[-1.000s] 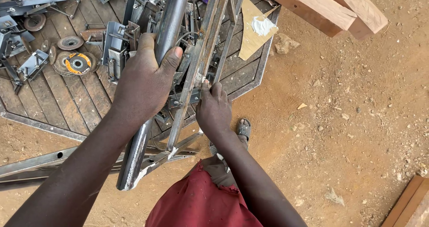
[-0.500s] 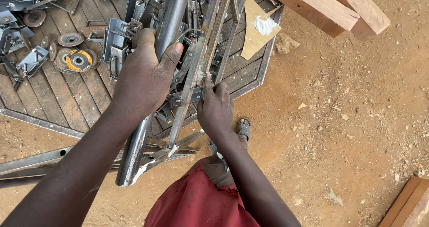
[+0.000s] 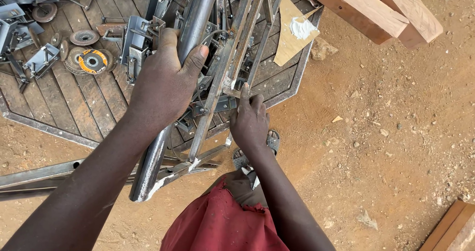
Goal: Organizing and moving metal frames and brackets on a fabrication floor
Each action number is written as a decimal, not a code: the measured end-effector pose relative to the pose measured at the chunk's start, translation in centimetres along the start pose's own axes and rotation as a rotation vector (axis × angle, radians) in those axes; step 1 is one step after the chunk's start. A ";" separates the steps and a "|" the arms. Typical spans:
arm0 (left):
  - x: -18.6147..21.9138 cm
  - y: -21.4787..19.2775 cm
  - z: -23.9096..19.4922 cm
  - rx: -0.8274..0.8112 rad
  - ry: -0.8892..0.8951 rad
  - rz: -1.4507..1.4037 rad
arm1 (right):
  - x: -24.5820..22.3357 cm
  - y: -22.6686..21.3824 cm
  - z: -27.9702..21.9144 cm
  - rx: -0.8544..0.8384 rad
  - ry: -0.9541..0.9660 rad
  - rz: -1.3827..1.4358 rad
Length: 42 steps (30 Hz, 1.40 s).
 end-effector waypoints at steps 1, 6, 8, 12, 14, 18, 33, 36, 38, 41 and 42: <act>0.0 0.0 0.0 -0.001 -0.001 -0.002 | -0.2 -0.2 -0.2 -0.001 0.000 -0.002; 0.1 -0.1 -0.1 -0.001 -0.009 -0.002 | -1.4 -0.4 -0.7 0.044 -0.087 0.175; 0.4 0.0 -0.2 -0.008 -0.005 -0.010 | -1.7 0.3 -1.0 0.059 -0.093 0.169; 0.5 0.5 -0.2 0.010 0.029 -0.003 | -2.1 1.5 -0.9 -0.012 -0.043 0.258; 0.7 0.3 -0.3 -0.002 0.014 0.001 | -1.8 1.0 -1.0 -0.144 0.061 0.439; 0.6 0.1 -0.3 -0.014 0.009 0.006 | -0.1 2.2 -0.8 -0.269 0.098 0.743; 0.9 0.5 -0.4 0.008 -0.004 0.015 | -0.6 0.8 -0.3 -0.074 0.008 0.439; 0.9 0.7 -0.4 0.016 0.013 0.005 | -0.3 0.9 -0.2 -0.161 0.050 0.360; 0.9 0.6 -0.5 0.007 0.017 -0.002 | 0.3 1.5 -0.2 -0.175 0.110 0.371; 1.0 0.5 -0.5 -0.003 0.001 0.001 | -0.4 0.1 -1.2 -0.186 0.170 0.341; 1.0 0.4 -0.5 -0.006 -0.020 0.011 | -0.9 -0.7 -1.8 -0.185 0.171 0.299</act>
Point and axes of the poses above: each hand's wrist, its own z-axis towards the middle knuckle, its own y-axis out of the palm, x = y × z, the point moved 2 cm from there along z, towards the middle knuckle, and after that the axes turned 2 degrees about x, right-handed, at the moved point
